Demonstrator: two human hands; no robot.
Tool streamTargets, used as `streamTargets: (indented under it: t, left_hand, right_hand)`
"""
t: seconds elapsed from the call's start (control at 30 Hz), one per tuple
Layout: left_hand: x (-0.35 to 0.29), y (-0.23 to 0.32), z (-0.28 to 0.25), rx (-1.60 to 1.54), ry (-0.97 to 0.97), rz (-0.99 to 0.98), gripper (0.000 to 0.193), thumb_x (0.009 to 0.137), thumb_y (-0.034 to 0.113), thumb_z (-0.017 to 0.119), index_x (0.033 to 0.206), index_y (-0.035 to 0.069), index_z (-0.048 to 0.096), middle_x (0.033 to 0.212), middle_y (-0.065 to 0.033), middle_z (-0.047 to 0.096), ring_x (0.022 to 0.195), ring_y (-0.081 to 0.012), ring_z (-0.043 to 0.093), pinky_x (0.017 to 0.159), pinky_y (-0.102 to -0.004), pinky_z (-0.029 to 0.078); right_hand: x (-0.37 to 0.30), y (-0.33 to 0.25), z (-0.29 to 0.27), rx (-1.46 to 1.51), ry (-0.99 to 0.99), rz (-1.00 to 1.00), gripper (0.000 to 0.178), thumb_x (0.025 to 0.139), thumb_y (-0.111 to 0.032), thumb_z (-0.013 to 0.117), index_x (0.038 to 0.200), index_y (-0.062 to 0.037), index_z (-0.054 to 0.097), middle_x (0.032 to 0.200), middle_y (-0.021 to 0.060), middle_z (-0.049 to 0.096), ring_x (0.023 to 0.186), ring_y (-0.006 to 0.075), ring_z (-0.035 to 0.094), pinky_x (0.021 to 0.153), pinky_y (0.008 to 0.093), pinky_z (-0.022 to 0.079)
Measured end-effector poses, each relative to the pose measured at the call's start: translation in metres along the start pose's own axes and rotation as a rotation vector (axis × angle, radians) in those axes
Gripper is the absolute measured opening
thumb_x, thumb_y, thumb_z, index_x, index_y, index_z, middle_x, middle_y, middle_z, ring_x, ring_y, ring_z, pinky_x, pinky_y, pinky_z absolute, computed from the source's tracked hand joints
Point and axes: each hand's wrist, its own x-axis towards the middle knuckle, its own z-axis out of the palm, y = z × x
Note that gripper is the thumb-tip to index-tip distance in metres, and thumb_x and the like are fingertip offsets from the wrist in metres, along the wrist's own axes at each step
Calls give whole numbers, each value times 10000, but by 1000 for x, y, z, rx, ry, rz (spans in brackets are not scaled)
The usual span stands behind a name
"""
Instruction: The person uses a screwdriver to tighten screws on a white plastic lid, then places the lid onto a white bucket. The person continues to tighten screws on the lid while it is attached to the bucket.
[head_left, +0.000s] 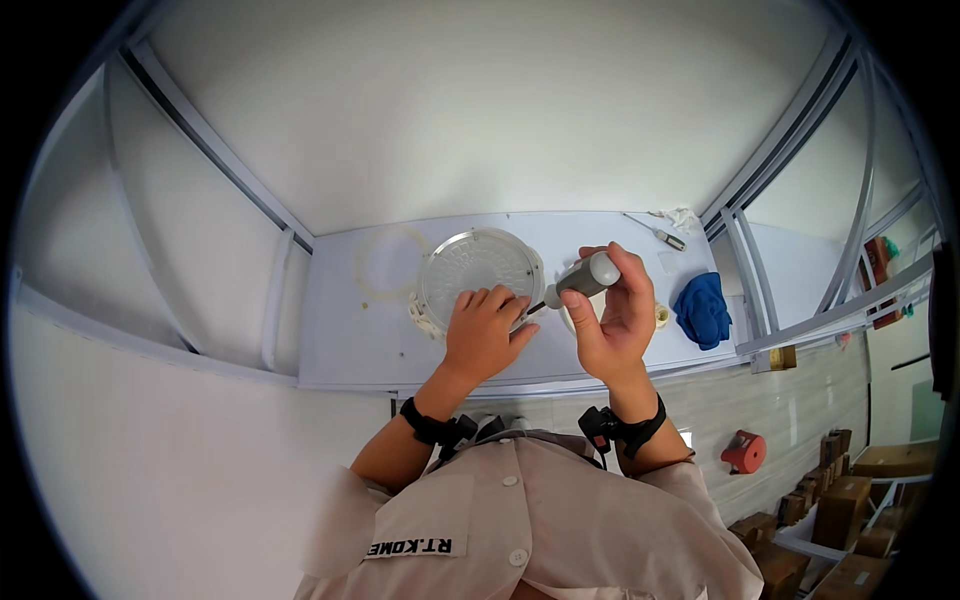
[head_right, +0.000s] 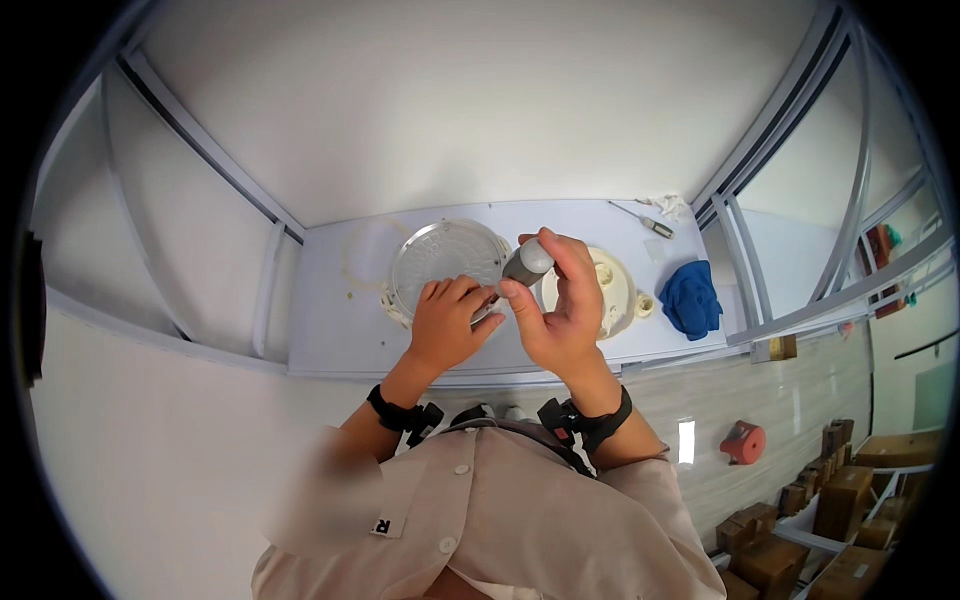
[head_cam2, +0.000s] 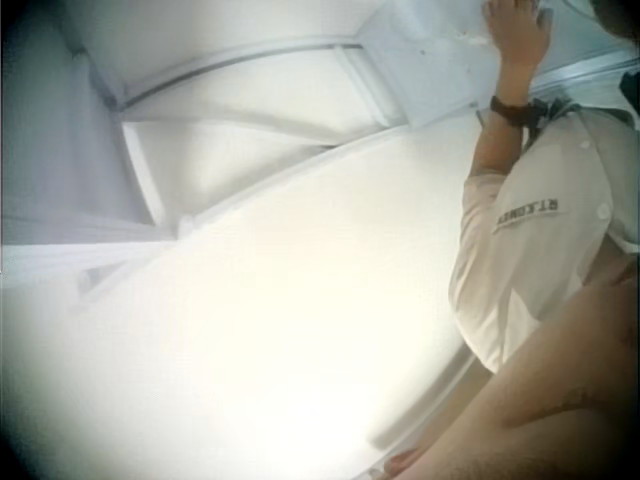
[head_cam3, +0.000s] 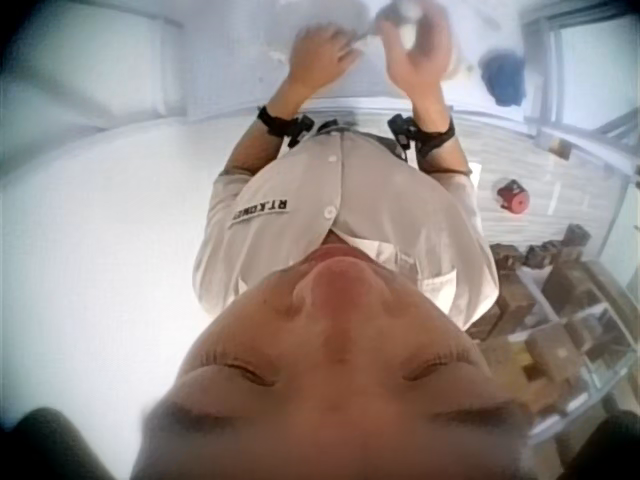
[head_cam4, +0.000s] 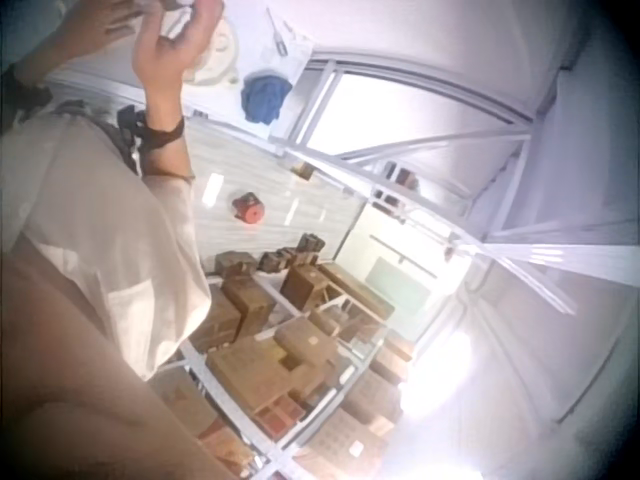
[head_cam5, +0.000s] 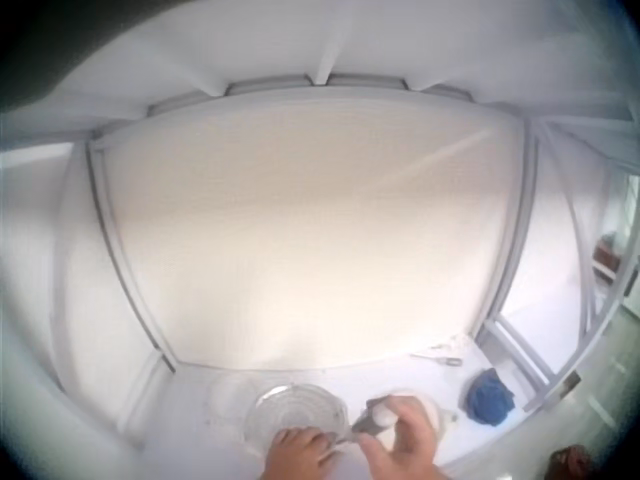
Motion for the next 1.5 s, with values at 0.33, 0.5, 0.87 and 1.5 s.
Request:
streamTargets:
  t: [0.33,0.5,0.87,1.5]
  left_hand:
    - [-1,-1,1,-7,54,4,278,850,300,833,1080,147,799,974,17,629,794,-182,631,853,-379,413]
    - [-2,-1,3,3,66,3,278,852,318,836,1080,161,808,932,30,623,752,-165,620,828,-375,417]
    - [-3,-4,7,25,95,1,254,857,345,835,1041,171,820,881,57,613,754,-141,618,821,-356,411]
    - [-2,-2,7,53,99,3,198,848,325,828,985,182,830,869,54,627,762,-140,613,813,-373,423]
  right_hand:
    - [-1,7,5,30,-28,43,596,901,-9,799,1434,28,537,1212,194,646,1139,308,671,984,409,530]
    - [-3,10,7,42,-19,50,592,895,-6,804,1425,36,543,1201,193,647,1129,306,672,990,415,531]
    - [-2,8,4,34,-10,70,601,876,-39,841,1408,10,566,1187,168,663,1114,278,676,912,369,527]
    - [19,-11,1,-244,-272,-62,543,847,-16,795,1355,-11,606,1136,198,694,942,357,698,775,383,586]
